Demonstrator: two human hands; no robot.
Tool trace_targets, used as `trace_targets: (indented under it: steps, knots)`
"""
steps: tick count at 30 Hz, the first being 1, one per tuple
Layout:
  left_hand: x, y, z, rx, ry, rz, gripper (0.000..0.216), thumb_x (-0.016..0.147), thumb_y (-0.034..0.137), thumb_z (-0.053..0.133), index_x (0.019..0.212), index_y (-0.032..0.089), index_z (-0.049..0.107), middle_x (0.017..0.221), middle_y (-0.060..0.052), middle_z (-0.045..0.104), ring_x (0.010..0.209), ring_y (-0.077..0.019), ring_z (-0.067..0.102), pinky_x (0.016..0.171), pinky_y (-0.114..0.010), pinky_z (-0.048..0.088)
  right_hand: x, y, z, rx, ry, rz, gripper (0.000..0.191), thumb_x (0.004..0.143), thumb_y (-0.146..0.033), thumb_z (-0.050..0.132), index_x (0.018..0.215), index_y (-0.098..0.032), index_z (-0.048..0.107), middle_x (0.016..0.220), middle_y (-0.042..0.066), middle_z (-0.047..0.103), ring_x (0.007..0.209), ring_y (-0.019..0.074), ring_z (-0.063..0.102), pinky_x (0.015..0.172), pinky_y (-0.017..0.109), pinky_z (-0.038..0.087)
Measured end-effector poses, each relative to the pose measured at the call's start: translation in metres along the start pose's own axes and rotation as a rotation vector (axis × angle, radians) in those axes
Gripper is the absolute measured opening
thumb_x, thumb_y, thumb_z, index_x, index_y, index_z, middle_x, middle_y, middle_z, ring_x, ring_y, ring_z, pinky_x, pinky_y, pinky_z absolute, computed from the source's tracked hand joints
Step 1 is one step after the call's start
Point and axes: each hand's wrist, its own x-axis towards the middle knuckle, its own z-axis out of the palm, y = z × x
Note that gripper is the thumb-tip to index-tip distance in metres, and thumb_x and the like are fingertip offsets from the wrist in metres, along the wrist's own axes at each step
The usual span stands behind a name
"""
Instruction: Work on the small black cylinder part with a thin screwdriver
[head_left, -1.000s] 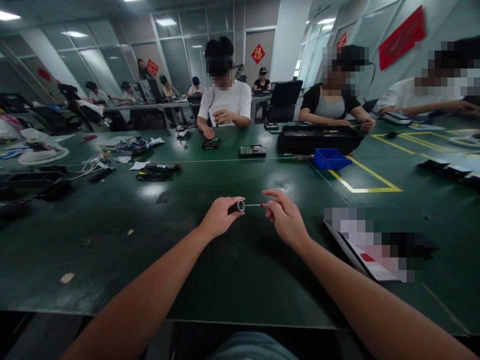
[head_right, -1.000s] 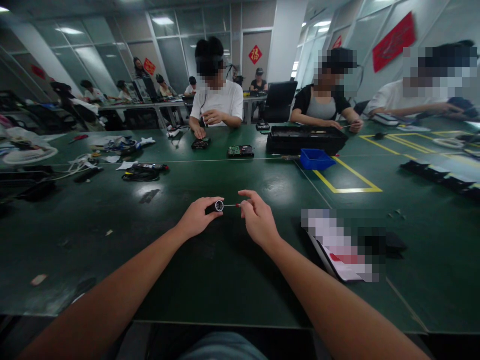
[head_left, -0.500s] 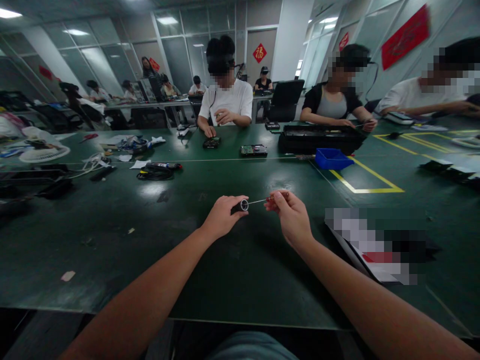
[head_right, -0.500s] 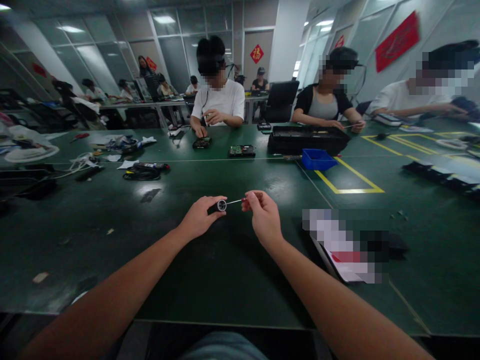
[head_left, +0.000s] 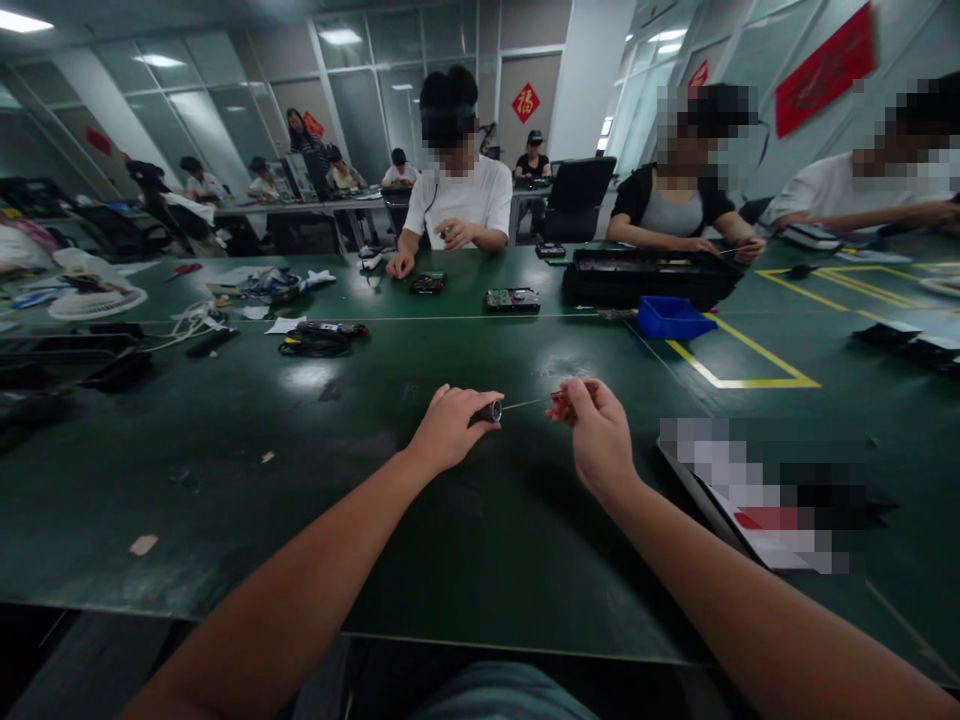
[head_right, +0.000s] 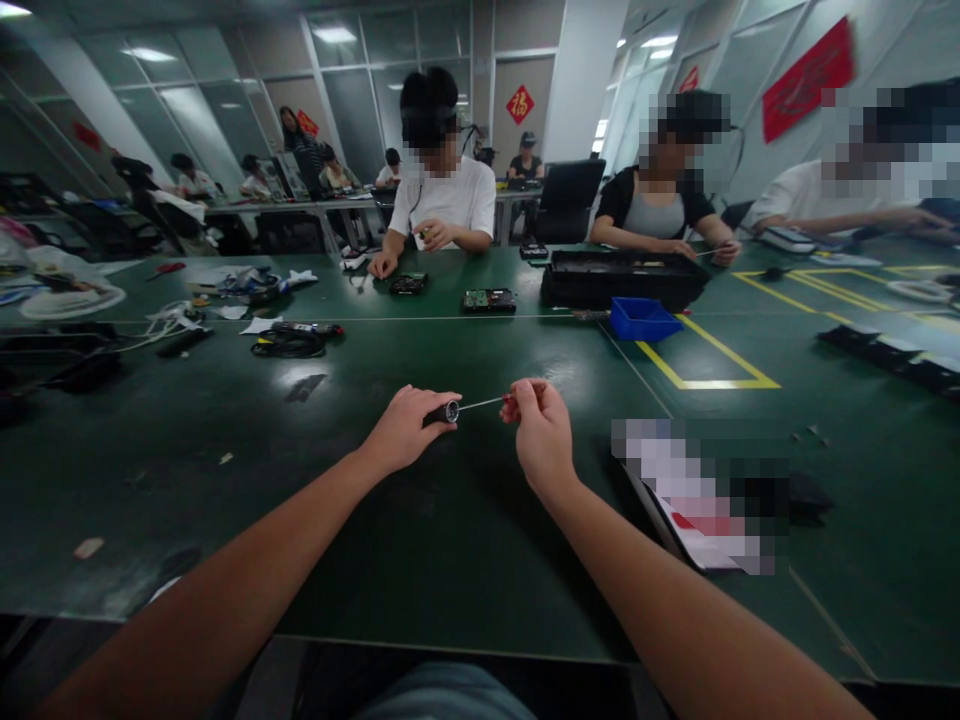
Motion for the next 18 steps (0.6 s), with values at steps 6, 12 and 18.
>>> trace_targets:
  steps: [6, 12, 18]
  knots:
    - [-0.0011, 0.0016, -0.0016, -0.045, 0.017, -0.017, 0.04, 0.093, 0.034, 0.067, 0.132, 0.027, 0.06, 0.119, -0.004, 0.07, 0.113, -0.0246, 0.061, 0.114, -0.054, 0.032, -0.002, -0.0017, -0.0023, -0.095, -0.047, -0.075, 0.019, 0.095, -0.04, 0.059, 0.088, -0.022, 0.061, 0.076, -0.001, 0.063, 0.066, 0.0143, 0.059, 0.066, 0.032, 0.048]
    - [-0.0013, 0.0039, -0.0012, -0.079, 0.033, -0.014, 0.041, 0.092, 0.035, 0.068, 0.131, 0.026, 0.061, 0.114, -0.003, 0.071, 0.108, -0.0244, 0.061, 0.111, -0.052, 0.035, -0.0024, 0.0003, -0.0027, -0.184, -0.104, -0.1, 0.021, 0.097, -0.042, 0.057, 0.092, -0.022, 0.062, 0.078, 0.0, 0.065, 0.07, 0.0159, 0.061, 0.069, 0.034, 0.049]
    - [-0.002, 0.0054, -0.0003, -0.104, 0.032, -0.013, 0.04, 0.092, 0.034, 0.068, 0.13, 0.025, 0.062, 0.118, -0.005, 0.071, 0.109, -0.0254, 0.061, 0.108, -0.05, 0.038, -0.0048, -0.0042, -0.0008, -0.224, -0.112, -0.118, 0.021, 0.096, -0.042, 0.058, 0.093, -0.022, 0.062, 0.08, 0.001, 0.067, 0.072, 0.0169, 0.063, 0.071, 0.035, 0.051]
